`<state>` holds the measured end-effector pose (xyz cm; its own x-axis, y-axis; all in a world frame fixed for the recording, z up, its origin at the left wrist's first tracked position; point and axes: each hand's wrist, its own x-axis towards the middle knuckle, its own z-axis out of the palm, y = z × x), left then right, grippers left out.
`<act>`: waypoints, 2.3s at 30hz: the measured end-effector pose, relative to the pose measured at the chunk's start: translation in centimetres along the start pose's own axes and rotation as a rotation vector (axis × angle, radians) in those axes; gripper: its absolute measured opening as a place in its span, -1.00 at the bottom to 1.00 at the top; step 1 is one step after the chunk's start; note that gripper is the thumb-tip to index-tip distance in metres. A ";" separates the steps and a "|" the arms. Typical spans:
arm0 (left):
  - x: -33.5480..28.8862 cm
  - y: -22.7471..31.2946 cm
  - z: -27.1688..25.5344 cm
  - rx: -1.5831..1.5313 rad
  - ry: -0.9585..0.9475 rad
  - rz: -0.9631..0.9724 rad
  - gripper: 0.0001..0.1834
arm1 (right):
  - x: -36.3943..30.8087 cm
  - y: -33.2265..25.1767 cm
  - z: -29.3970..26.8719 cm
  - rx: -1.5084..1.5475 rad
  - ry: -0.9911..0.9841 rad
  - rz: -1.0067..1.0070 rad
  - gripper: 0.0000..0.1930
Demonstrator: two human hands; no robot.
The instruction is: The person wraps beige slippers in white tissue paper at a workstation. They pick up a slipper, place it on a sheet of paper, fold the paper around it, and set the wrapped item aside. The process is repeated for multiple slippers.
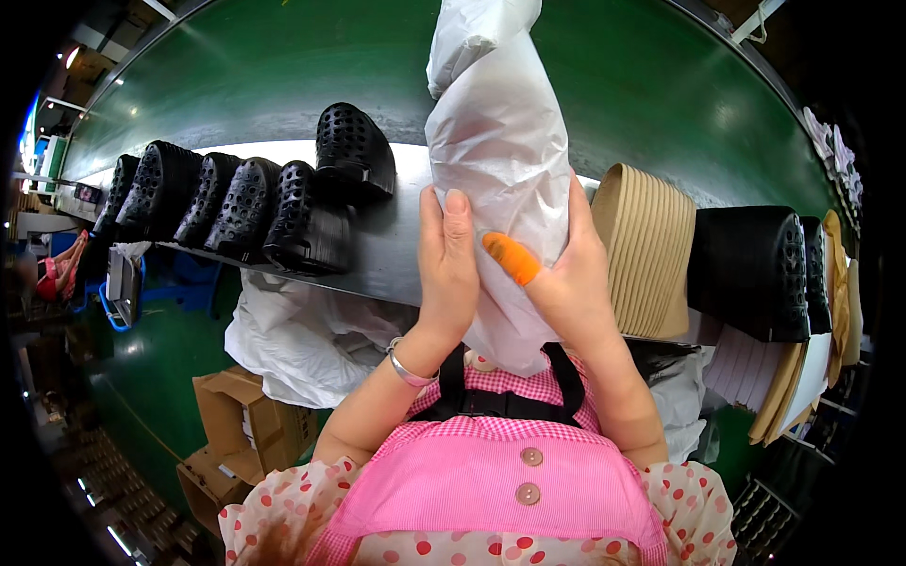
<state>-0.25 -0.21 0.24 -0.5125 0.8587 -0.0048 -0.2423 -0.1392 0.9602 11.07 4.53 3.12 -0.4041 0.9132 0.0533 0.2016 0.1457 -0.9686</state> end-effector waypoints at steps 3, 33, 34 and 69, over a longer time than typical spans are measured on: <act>0.2 -0.4 -0.1 -0.322 0.016 -0.137 -0.53 | 0.3 0.2 -0.9 0.245 -0.139 0.158 -0.13; 1.4 3.8 -3.6 -0.275 -0.170 -0.241 -0.28 | -1.7 1.0 -3.9 0.727 -0.323 0.311 -0.33; 1.5 3.8 -3.4 -0.262 -0.170 -0.212 -0.29 | -1.4 -0.3 -4.2 0.709 -0.342 0.237 -0.29; 4.3 3.7 0.2 -0.692 0.209 -0.314 -0.46 | -2.1 0.0 -0.5 -0.258 0.186 -0.647 -0.31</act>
<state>-3.19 3.11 3.85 -0.4628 0.8075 -0.3657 -0.8239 -0.2396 0.5135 12.41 2.80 3.10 -0.3601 0.6595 0.6598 0.1869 0.7440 -0.6415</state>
